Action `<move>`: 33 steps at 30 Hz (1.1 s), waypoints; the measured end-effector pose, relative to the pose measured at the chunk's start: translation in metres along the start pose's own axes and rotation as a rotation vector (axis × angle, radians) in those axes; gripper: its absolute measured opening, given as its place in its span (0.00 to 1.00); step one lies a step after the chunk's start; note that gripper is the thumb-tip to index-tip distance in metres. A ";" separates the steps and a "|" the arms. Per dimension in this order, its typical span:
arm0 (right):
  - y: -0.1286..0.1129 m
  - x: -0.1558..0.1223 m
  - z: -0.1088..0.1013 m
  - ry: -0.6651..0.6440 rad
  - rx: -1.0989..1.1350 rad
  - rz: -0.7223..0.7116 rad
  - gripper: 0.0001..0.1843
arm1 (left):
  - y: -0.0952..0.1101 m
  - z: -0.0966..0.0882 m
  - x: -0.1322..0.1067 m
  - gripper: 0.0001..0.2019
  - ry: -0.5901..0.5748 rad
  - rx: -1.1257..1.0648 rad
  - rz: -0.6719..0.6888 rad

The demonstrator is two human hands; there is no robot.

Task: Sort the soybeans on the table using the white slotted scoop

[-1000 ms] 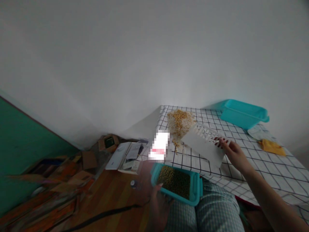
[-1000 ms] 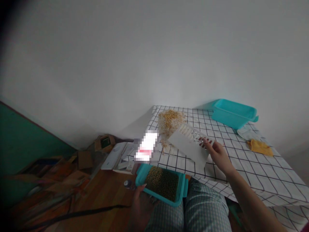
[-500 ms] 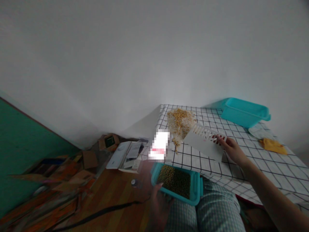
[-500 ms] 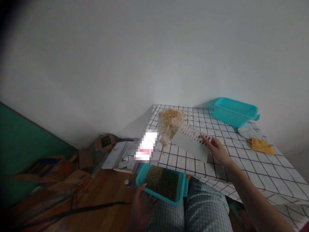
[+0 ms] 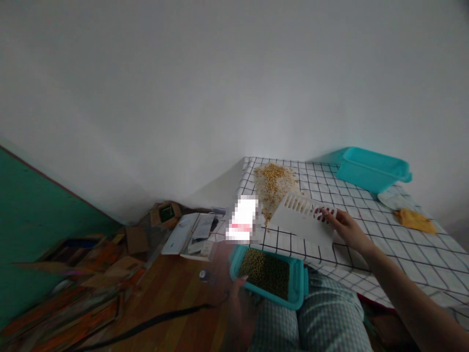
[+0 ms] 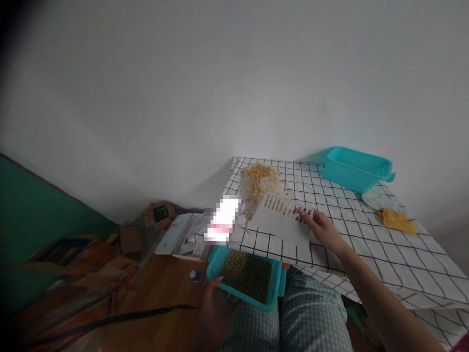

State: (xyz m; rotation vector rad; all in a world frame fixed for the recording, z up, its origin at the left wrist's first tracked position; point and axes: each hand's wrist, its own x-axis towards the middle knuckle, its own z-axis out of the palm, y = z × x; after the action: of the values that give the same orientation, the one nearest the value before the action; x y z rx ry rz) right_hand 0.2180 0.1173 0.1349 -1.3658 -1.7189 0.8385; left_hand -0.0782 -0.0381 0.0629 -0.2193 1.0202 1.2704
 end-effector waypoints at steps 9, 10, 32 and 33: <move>0.007 0.014 -0.005 0.162 0.119 0.048 0.25 | 0.000 0.001 0.000 0.10 0.000 0.009 0.021; 0.006 0.014 -0.004 0.166 0.136 0.044 0.25 | 0.000 0.000 0.000 0.10 0.005 0.005 0.013; -0.003 0.016 0.024 0.122 0.161 0.029 0.24 | -0.001 -0.003 0.002 0.13 -0.009 0.002 0.001; -0.004 0.016 0.024 0.126 0.166 0.034 0.25 | -0.001 -0.002 0.002 0.13 -0.010 0.000 0.011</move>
State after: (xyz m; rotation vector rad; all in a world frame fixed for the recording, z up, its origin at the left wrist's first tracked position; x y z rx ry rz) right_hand 0.1936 0.1315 0.1291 -1.3107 -1.4996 0.8744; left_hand -0.0783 -0.0388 0.0598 -0.2069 1.0142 1.2802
